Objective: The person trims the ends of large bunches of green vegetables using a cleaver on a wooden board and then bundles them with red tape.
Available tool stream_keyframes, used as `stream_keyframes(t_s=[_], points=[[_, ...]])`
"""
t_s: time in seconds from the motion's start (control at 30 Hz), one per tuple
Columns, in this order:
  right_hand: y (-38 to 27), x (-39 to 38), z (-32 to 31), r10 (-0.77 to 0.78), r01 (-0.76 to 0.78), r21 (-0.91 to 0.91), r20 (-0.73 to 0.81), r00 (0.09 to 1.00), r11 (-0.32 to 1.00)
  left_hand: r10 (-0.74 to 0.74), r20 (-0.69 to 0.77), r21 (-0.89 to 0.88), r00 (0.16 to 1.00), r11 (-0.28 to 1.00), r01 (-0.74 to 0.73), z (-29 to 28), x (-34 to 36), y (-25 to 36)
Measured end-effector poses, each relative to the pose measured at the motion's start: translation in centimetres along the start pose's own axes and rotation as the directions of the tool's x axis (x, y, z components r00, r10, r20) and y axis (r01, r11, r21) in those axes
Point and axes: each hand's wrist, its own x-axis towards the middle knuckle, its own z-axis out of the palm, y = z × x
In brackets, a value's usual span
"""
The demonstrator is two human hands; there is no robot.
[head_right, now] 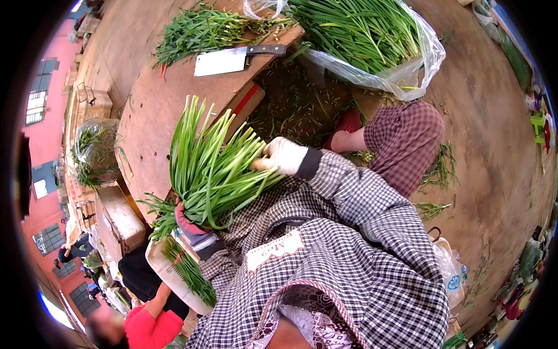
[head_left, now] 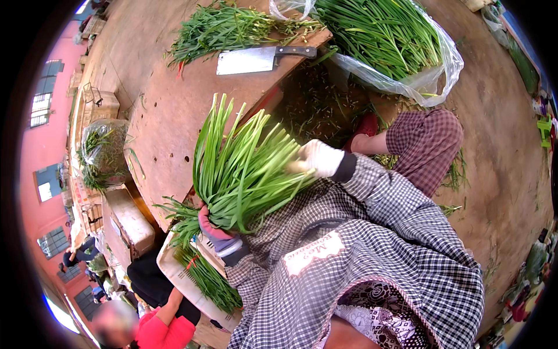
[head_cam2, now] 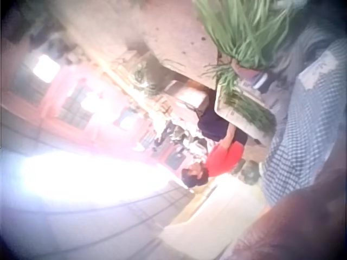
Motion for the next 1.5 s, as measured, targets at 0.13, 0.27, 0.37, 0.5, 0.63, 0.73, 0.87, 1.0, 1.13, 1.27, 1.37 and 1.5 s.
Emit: stream_keyframes(t_s=[0.13, 0.27, 0.37, 0.5, 0.63, 0.73, 0.87, 1.0, 1.13, 1.27, 1.37, 1.5], points=[[2.4, 0.1, 1.9, -0.099, 0.143, 0.307, -0.157, 0.983, 0.941, -0.08, 0.039, 0.005, 0.996, 0.997, 0.079, -1.3, -0.3, -0.4], [-0.1, -1.5, 0.4, 0.065, 0.038, 0.486, -0.194, 0.979, 0.873, -0.039, 0.107, 0.134, 0.994, 0.991, 0.025, -0.2, -0.9, 0.2], [1.0, -2.0, -1.1, 0.247, 0.012, 0.627, -0.326, 0.913, 0.779, -0.051, 0.127, 0.012, 0.991, 0.999, 0.05, 0.5, -0.4, 0.1], [5.6, -3.5, -4.8, 0.238, -0.024, 0.456, -0.419, 0.876, 0.89, -0.052, 0.087, -0.014, 0.995, 0.998, 0.053, -0.4, -0.3, -0.4], [2.0, -2.8, -1.9, 0.03, 0.04, 0.265, -0.257, 0.966, 0.964, -0.08, 0.086, -0.049, 0.993, 0.995, 0.084, -1.3, -0.4, -0.3], [2.2, -0.7, 2.8, -0.11, 0.12, 0.04, -0.211, 0.971, 0.992, -0.179, 0.083, -0.154, 0.98, 0.97, 0.19, 1.6, -0.9, -0.2], [-0.5, -2.3, 0.3, 0.0, 0.062, 0.285, -0.213, 0.977, 0.957, -0.041, 0.088, -0.082, 0.995, 0.995, 0.049, -1.7, 0.0, -1.4], [1.4, -4.9, -4.1, 0.121, 0.003, 0.314, -0.375, 0.919, 0.949, -0.04, 0.089, -0.092, 0.995, 0.995, 0.048, -2.4, -0.1, -0.1], [6.2, -7.3, -8.6, 0.098, 0.044, 0.195, -0.661, 0.744, 0.98, -0.034, -0.126, 0.017, 0.992, 0.999, 0.036, -4.9, 0.3, -0.3], [7.1, -6.8, -8.5, 0.078, -0.072, 0.035, -0.615, 0.784, 0.997, 0.003, 0.006, -0.077, 1.0, 0.997, -0.002, -5.9, 0.6, -0.5], [5.8, -4.4, -5.7, 0.06, 0.036, 0.194, -0.466, 0.883, 0.98, 0.034, -0.016, 0.004, 0.999, 0.999, -0.034, -7.1, 1.2, -0.7], [0.3, -0.5, -3.2, -0.001, 0.064, 0.194, -0.309, 0.951, 0.979, 0.041, 0.011, 0.08, 0.999, 0.996, -0.042, -7.5, 1.2, -0.4]])
